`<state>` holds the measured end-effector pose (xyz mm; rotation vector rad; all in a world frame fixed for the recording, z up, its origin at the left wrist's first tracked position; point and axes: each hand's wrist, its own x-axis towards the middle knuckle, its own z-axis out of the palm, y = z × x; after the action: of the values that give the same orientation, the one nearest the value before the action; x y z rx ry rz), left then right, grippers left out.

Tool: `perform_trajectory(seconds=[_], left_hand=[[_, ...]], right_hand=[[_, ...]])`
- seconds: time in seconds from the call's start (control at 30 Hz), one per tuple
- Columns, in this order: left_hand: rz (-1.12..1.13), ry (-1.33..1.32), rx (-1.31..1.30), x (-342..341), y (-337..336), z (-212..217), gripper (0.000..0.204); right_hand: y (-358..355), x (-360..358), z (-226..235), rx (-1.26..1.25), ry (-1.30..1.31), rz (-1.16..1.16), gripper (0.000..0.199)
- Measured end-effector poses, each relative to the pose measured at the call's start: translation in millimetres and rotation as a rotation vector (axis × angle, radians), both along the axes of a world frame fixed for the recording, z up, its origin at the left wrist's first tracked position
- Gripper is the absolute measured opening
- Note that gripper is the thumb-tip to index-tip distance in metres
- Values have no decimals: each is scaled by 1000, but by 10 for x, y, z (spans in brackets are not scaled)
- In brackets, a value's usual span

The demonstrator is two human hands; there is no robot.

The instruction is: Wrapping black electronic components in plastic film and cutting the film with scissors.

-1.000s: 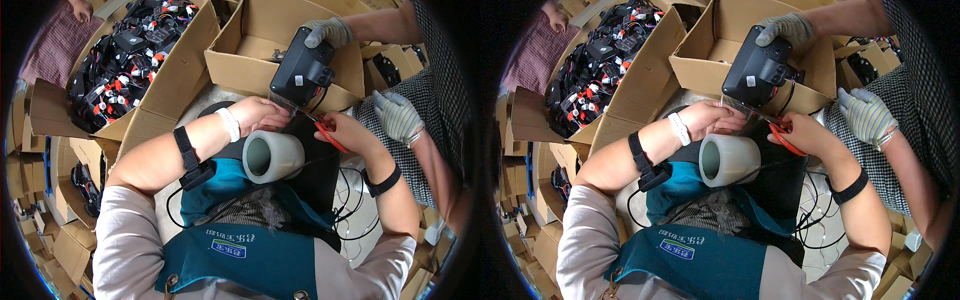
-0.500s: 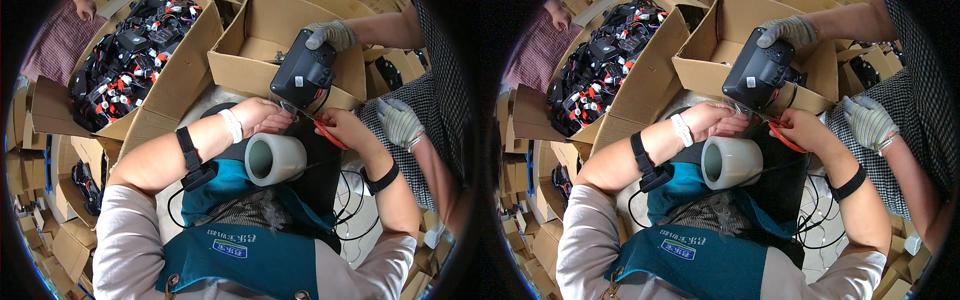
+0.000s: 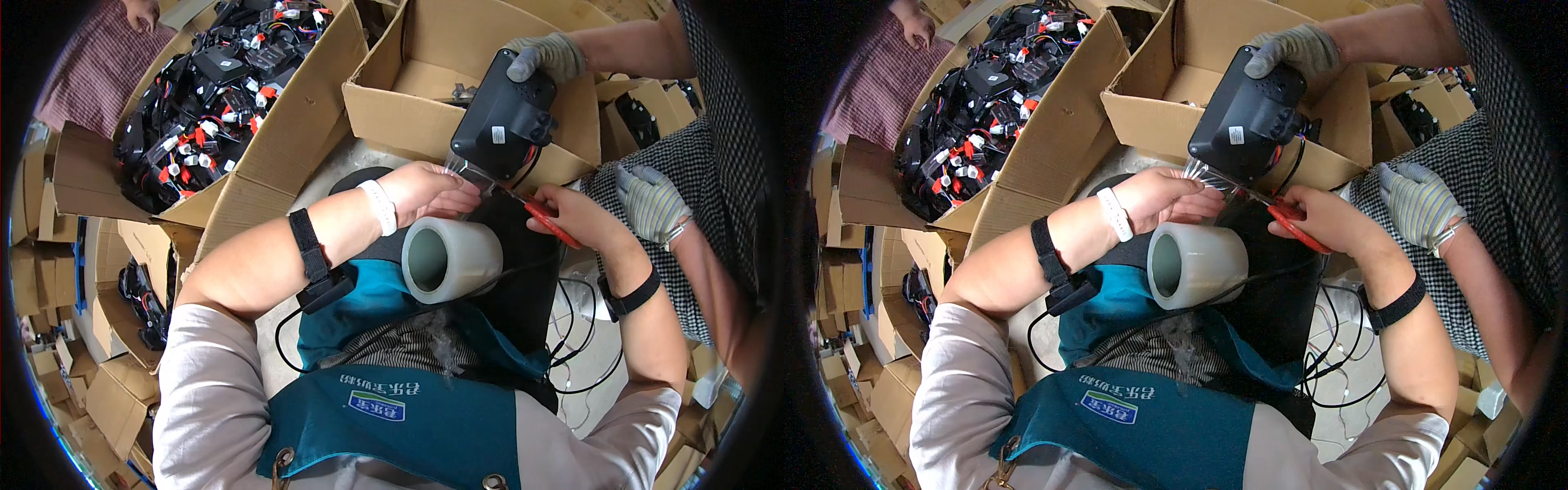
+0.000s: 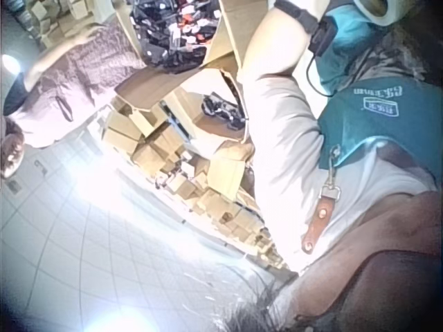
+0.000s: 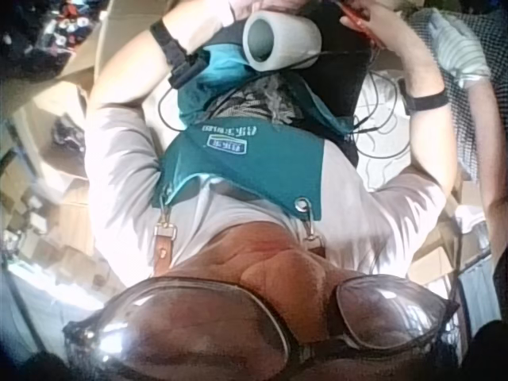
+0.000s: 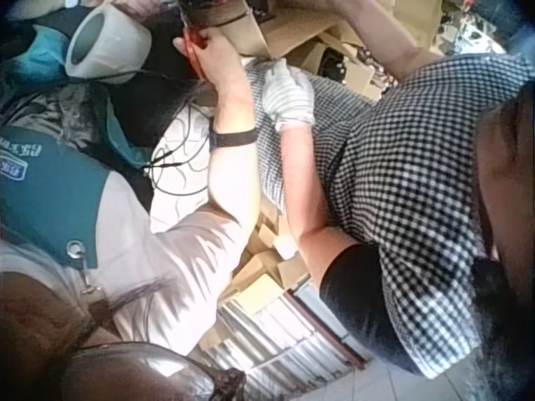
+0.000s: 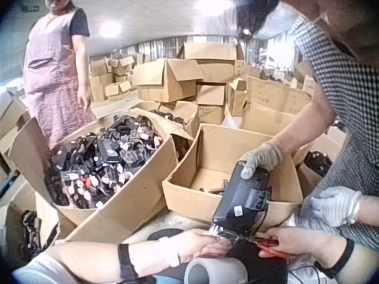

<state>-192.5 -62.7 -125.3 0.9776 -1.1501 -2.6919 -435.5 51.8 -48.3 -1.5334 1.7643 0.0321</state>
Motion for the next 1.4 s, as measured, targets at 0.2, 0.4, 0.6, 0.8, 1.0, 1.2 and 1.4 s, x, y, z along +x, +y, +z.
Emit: perform_trajectory(seconds=[0.2, 0.4, 0.6, 0.8, 1.0, 1.2, 1.4], left_hand=[[-14, 6, -21, -1, -1, 14, 31], [-37, 14, -25, -28, -26, -16, 32], [-34, -2, -40, -22, -1, 30, 32], [-40, 2, -39, 1, -1, -6, 32], [-65, 37, -52, -20, 18, -80, 32], [-51, 118, -16, 105, -49, 29, 36], [133, 65, -347, 945, -201, 477, 38]], right_hand=[[21, -9, 28, 5, -7, 3, 44], [-79, 72, -10, -40, -4, -8, 47], [-167, 188, -154, -155, -126, -56, 45], [-205, 193, -239, -158, -60, -51, 41], [-199, 273, -252, -259, -106, -152, 49], [144, 313, -148, -224, -219, -211, 35], [904, 999, 385, -339, -257, 139, 35]])
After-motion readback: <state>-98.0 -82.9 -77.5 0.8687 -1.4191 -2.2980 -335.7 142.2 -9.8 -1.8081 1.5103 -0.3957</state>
